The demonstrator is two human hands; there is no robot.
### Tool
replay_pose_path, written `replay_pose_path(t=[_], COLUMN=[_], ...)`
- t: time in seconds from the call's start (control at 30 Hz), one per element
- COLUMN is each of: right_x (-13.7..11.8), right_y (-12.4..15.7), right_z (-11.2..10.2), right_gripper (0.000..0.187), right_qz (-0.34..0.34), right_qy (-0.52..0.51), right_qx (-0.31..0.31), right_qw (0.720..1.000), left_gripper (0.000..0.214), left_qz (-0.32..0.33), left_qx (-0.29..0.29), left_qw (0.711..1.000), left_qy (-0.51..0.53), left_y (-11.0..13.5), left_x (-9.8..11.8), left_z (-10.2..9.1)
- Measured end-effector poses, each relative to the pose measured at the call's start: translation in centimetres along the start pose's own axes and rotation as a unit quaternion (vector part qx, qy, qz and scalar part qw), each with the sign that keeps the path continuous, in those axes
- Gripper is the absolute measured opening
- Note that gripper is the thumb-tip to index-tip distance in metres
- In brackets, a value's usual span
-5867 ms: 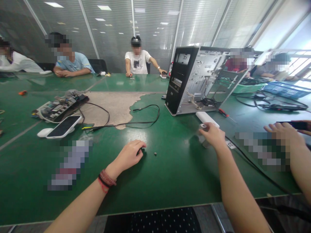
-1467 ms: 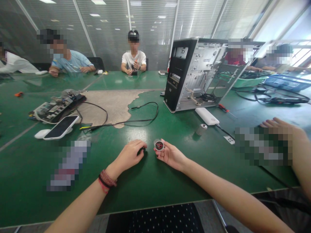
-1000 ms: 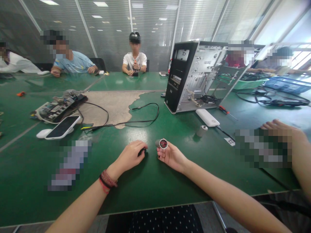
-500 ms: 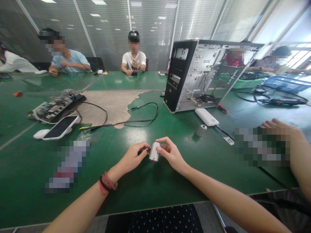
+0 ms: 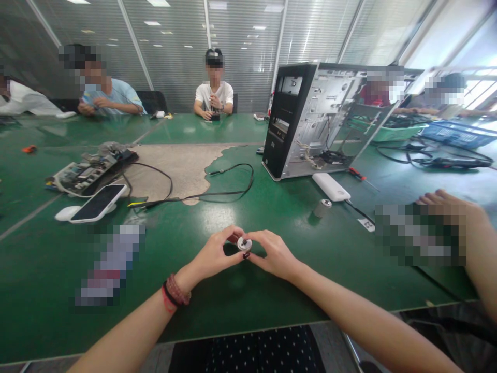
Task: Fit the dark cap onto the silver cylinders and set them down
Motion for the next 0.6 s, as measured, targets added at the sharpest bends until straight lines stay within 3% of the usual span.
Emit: replay_pose_path(t=[0.17,0.3,0.47,0.6], right_x=[0.3,0.2,0.5,1.4], right_y=[-0.2,-0.4,-0.4,-0.1], right_z=[-0.5,-0.9,-0.9,-1.1], right_gripper=[0.038,0.047,0.063,0.063], right_qz=[0.005,-0.001,0.005,0.039], right_qy=[0.018,0.032,0.022,0.001], right_qx=[0.021,0.029,0.012,0.006], right_qw=[1.000,0.999,1.000,0.999], left_gripper=[0.025,0.026,0.027,0.026], left_qz=[0.020,0.072,0.138,0.180], left_qx=[0.034,0.058,0.109,0.154], left_qw=[0.999,0.992,0.960,0.935], left_qy=[-0.033,-0.087,-0.218,-0.263], left_y=[0.1,0.4,1.1,1.6], left_x=[0.1,0.8,1.5,2.5], left_z=[-0.3,-0.7,-1.3,-2.0])
Point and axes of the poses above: each hand's wrist, its own y-axis away from the middle knuckle, its own z-axis out of the palm, x = y × z, the point moved 10 cm from there along -y, towards the middle knuckle, and after that the axes turned 8 degrees about -y, right-handed, at the moved point
